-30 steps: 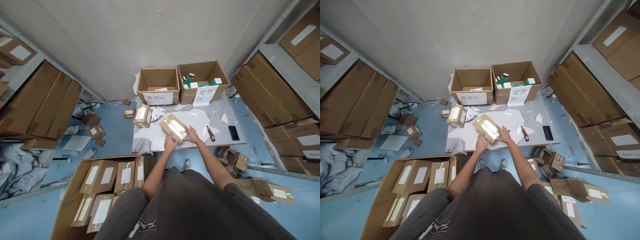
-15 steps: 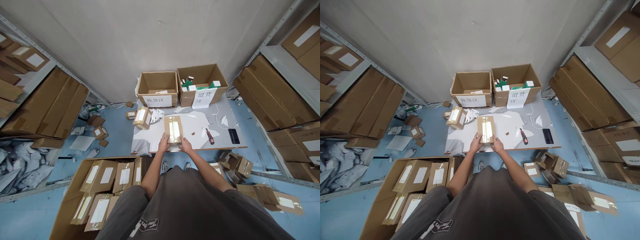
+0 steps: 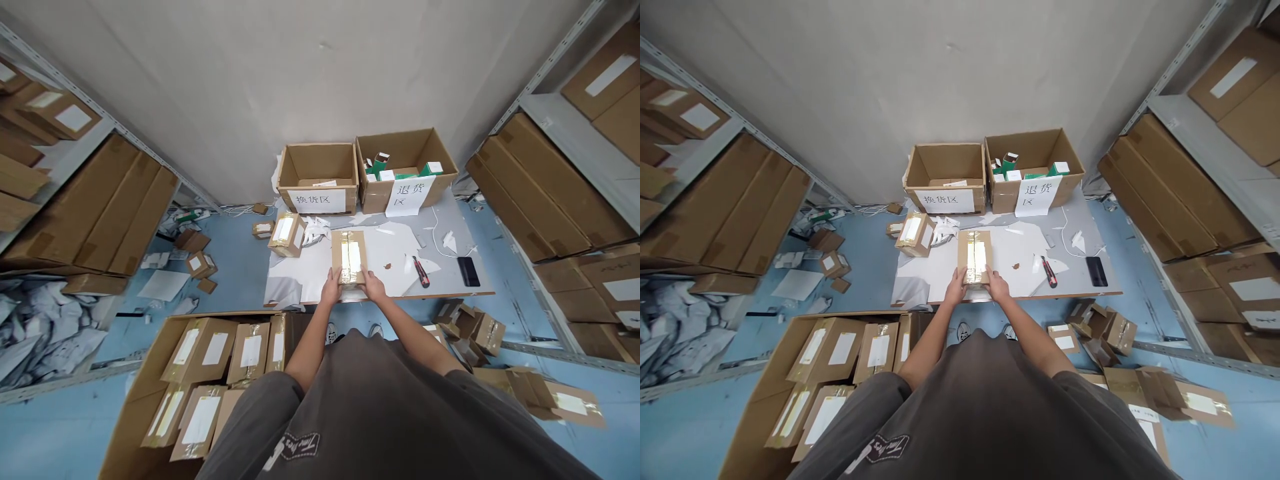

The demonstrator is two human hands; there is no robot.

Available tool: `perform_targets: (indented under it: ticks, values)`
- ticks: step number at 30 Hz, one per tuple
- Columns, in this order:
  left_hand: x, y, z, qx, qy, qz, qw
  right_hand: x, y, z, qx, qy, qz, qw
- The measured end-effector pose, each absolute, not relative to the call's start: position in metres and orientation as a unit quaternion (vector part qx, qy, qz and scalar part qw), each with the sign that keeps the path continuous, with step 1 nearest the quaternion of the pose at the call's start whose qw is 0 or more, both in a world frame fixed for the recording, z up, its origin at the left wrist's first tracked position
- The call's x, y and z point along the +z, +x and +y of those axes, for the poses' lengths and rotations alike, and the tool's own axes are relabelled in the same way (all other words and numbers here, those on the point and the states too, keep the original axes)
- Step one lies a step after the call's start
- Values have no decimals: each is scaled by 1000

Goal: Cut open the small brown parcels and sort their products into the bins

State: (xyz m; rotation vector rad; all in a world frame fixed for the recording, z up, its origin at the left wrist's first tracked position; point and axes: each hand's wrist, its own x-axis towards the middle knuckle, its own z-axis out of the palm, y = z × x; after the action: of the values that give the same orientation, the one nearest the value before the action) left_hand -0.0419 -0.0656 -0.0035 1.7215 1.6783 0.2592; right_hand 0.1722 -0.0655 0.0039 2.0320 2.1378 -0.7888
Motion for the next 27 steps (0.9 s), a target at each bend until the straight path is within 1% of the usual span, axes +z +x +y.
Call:
perform_targets:
  ticks: [4,8,13,17,21,27]
  values:
    - [-11,-42,-68,116,666,644,357,1,173,-66,-270,655,705,35]
    - [-5,-45,-65,148,676,640,333,14,178,-63,-250,643,723,-7]
    - [31,-53,-52,237,706,605,282,56,188,-43,-194,633,746,-79]
    - [59,-52,-25,222,684,641,267,86,189,-9,-184,642,739,-94]
    - [62,-46,14,204,660,660,296,92,182,26,-219,670,706,-73]
    - [38,-34,44,233,667,597,380,73,179,47,-250,705,660,-69]
